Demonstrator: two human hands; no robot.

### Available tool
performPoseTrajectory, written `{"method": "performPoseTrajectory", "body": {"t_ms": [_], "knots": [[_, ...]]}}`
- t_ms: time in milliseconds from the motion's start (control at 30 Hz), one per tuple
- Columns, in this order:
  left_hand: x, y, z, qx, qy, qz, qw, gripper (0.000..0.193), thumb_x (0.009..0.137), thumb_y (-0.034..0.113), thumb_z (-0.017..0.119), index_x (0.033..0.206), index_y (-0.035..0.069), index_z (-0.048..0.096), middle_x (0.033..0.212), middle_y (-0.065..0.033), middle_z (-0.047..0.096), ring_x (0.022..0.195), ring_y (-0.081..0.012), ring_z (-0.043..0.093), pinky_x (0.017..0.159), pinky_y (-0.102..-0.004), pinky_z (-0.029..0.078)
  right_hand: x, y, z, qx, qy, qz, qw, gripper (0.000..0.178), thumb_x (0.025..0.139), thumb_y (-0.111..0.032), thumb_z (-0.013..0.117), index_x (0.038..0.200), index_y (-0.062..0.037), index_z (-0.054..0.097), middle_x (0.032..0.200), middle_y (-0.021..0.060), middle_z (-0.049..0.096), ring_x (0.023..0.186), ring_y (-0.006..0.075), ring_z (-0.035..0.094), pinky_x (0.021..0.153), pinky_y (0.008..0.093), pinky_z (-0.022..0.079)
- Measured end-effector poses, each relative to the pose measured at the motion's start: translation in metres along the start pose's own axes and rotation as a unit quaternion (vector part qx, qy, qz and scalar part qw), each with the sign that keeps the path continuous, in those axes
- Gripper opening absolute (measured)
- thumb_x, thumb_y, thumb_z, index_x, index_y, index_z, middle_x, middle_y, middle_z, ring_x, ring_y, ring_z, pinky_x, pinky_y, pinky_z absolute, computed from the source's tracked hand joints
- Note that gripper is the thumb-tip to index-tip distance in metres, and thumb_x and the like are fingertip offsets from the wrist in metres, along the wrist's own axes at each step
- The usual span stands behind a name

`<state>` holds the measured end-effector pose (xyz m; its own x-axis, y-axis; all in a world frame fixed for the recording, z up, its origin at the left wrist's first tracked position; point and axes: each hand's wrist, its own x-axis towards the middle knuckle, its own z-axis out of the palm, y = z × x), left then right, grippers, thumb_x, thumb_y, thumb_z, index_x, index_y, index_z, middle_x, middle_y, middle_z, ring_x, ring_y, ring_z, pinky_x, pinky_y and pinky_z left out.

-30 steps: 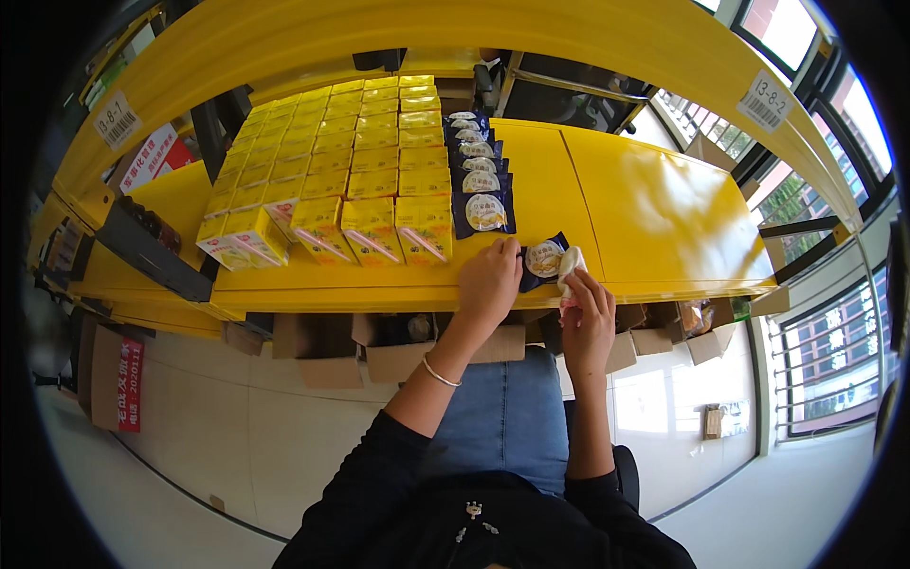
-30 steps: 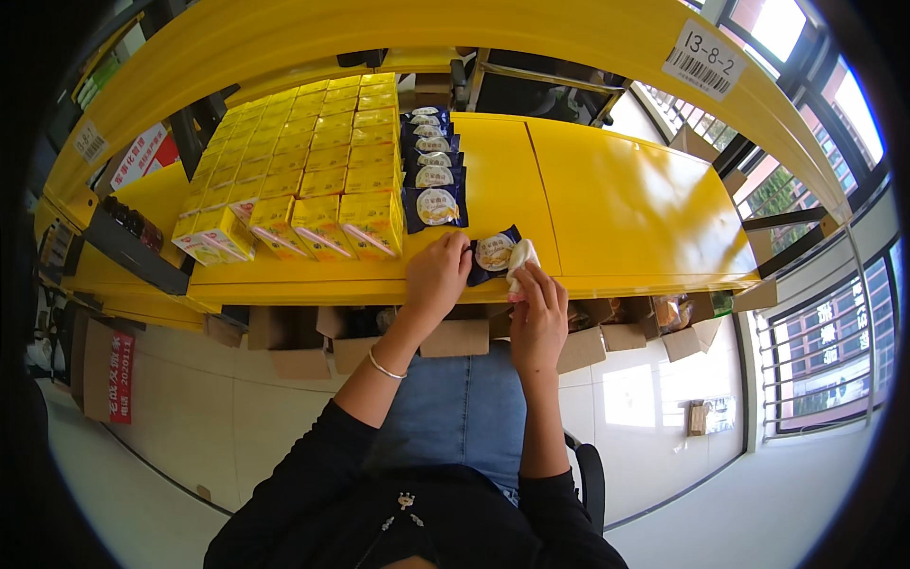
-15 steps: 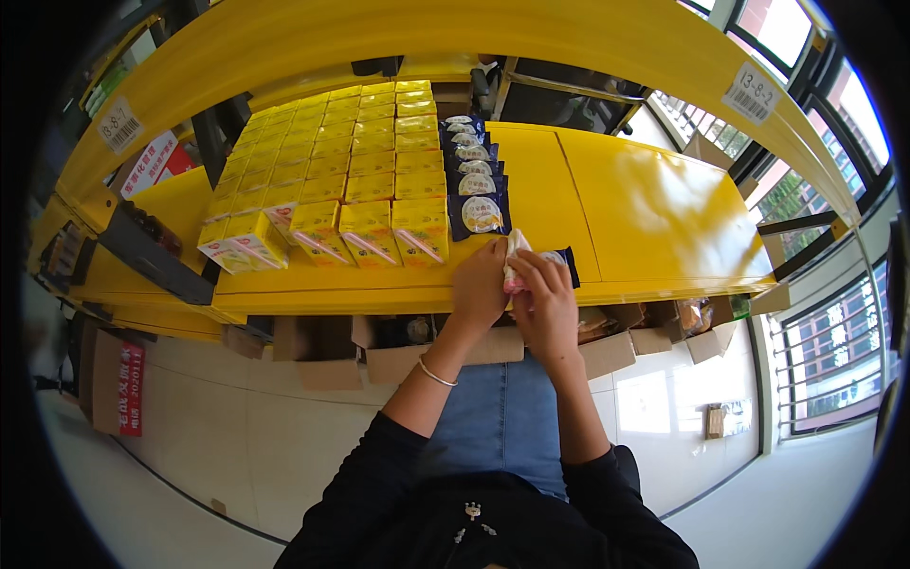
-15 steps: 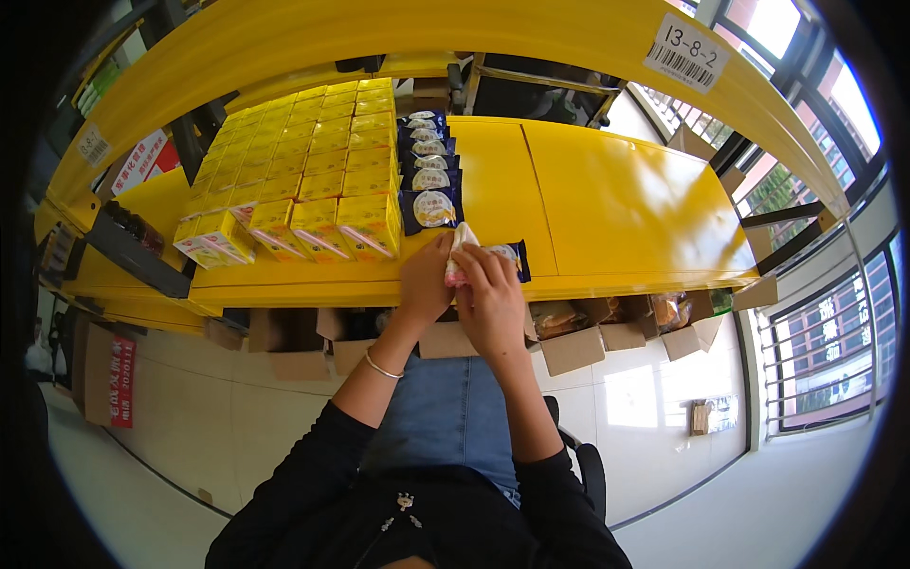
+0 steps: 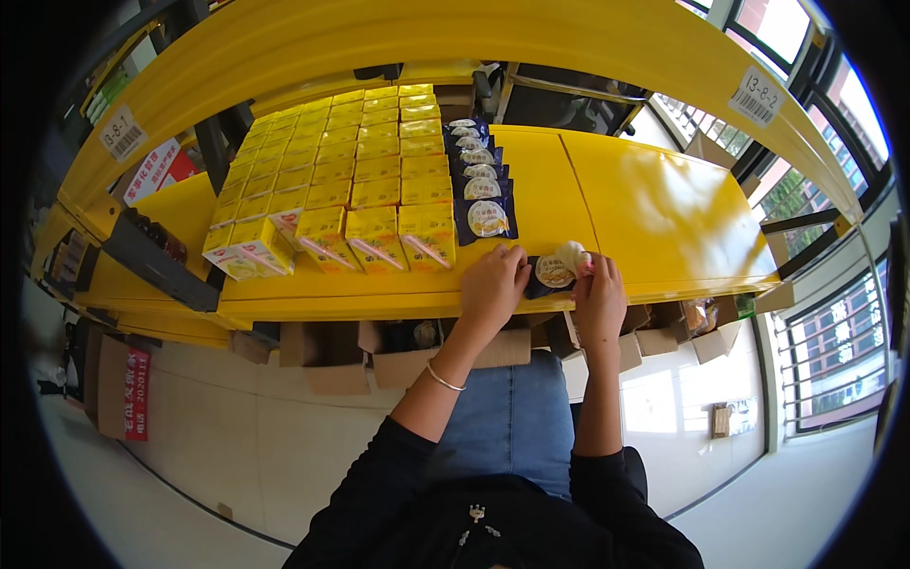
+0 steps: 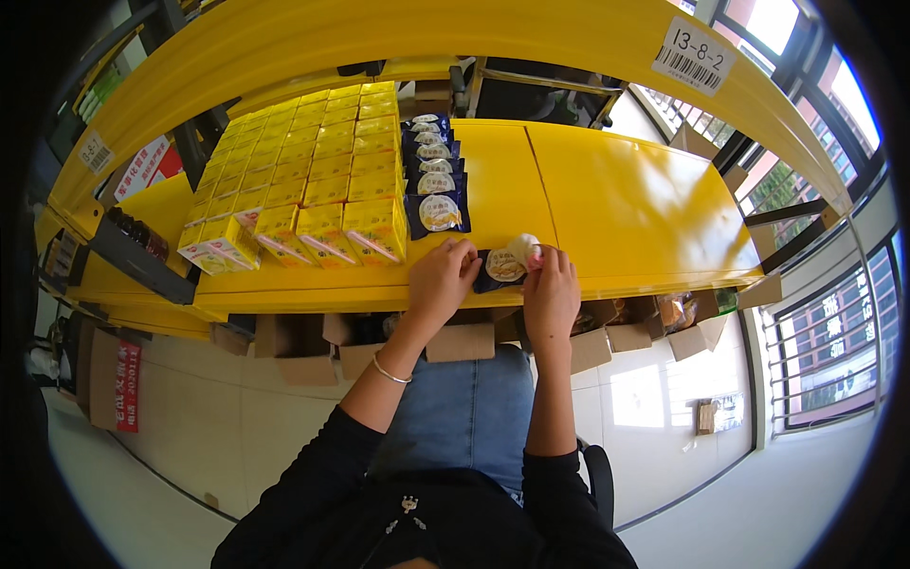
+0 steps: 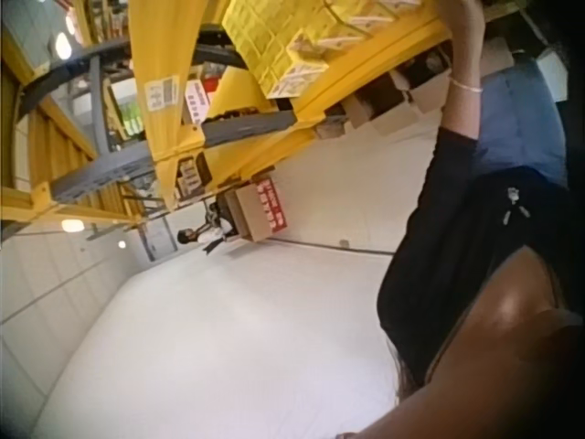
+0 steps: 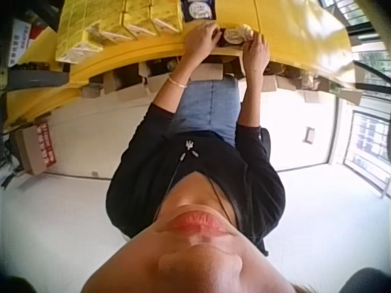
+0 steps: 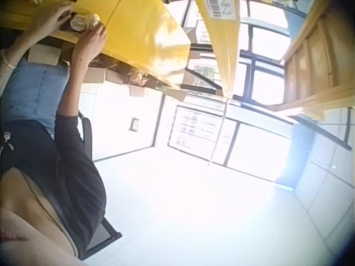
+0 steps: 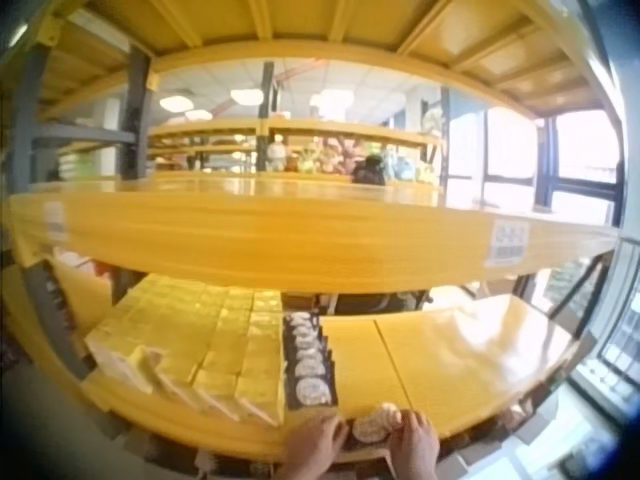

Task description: The person wipes the surface of small blue snack packages with a pink cloth on a yellow table. They handle the packages one at a time, wiping each and placing them in a neat row. The person also briefly handles a small yellow box.

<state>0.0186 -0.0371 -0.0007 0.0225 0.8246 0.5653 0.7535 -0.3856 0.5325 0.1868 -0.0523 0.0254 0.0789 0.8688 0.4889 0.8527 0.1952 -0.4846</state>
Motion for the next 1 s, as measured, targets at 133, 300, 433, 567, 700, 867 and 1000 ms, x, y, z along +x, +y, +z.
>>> {"method": "performPoseTrajectory", "body": {"t_ms": [133,300,433,567,700,867,1000], "knots": [[-0.001,-0.002,0.003,-0.012,0.015,0.004,1.000,0.013,0.082,0.013,0.069,0.082,0.008,0.057,0.073,-0.0050,0.059,0.064,-0.0250,0.061,0.054,-0.0367,0.046,-0.007,0.026,-0.010,-0.017,0.008,0.061,0.998,0.023,0.090,-0.017,0.054,0.107,-0.0025,0.057,0.100,0.0168,0.060,0.092,0.0377,0.058,0.076,0.0448,0.047],[-0.001,-0.001,0.001,-0.009,0.004,-0.002,1.000,0.012,0.082,0.014,0.069,0.082,0.008,0.057,0.073,-0.0050,0.059,0.065,-0.0247,0.061,0.055,-0.0369,0.047,-0.019,0.023,-0.015,0.007,0.021,0.083,0.996,0.029,0.091,-0.028,0.056,0.102,-0.0016,0.060,0.099,0.0156,0.060,0.085,0.0367,0.061,0.071,0.0437,0.049],[0.000,-0.002,0.000,-0.010,-0.005,-0.001,1.000,0.012,0.082,0.013,0.069,0.083,0.008,0.058,0.074,-0.0052,0.059,0.066,-0.0247,0.061,0.055,-0.0369,0.047,-0.017,0.003,-0.010,0.046,0.006,0.078,0.996,0.035,0.087,-0.035,0.063,0.096,-0.0012,0.062,0.094,0.0149,0.061,0.081,0.0363,0.063,0.068,0.0430,0.050],[0.000,-0.001,-0.002,-0.018,-0.017,-0.001,1.000,0.011,0.081,0.013,0.069,0.083,0.009,0.059,0.075,-0.0058,0.059,0.068,-0.0258,0.061,0.057,-0.0378,0.048,-0.015,0.006,-0.009,0.145,0.005,0.096,0.985,0.027,0.083,-0.023,0.069,0.091,0.0020,0.062,0.079,0.0145,0.064,0.069,0.0268,0.066,0.061,0.0358,0.051],[-0.001,-0.002,-0.005,-0.021,-0.026,-0.002,0.999,0.010,0.080,0.014,0.068,0.082,0.010,0.059,0.076,-0.0063,0.058,0.070,-0.0271,0.061,0.058,-0.0397,0.049,-0.017,0.010,-0.007,0.307,-0.013,0.162,0.938,0.019,0.084,-0.012,0.067,0.088,0.0050,0.061,0.070,0.0089,0.064,0.064,0.0121,0.064,0.057,0.0285,0.050],[-0.001,0.001,-0.009,-0.039,-0.030,0.001,0.999,0.009,0.081,0.016,0.070,0.082,0.011,0.064,0.073,-0.0051,0.058,0.067,-0.0241,0.062,0.056,-0.0362,0.047,-0.020,0.028,0.004,0.457,0.045,0.218,0.861,0.014,0.087,-0.010,0.066,0.091,0.0026,0.062,0.079,0.0027,0.064,0.068,0.0072,0.058,0.059,0.0246,0.049],[0.000,0.000,-0.012,-0.060,-0.052,-0.012,0.997,0.009,0.082,0.020,0.069,0.079,0.011,0.067,0.071,-0.0034,0.061,0.065,-0.0219,0.061,0.056,-0.0343,0.046,-0.013,0.032,-0.008,0.491,0.237,0.166,0.822,0.017,0.089,-0.005,0.063,0.104,0.0029,0.058,0.093,0.0048,0.062,0.074,0.0090,0.060,0.060,0.0222,0.052]]}}
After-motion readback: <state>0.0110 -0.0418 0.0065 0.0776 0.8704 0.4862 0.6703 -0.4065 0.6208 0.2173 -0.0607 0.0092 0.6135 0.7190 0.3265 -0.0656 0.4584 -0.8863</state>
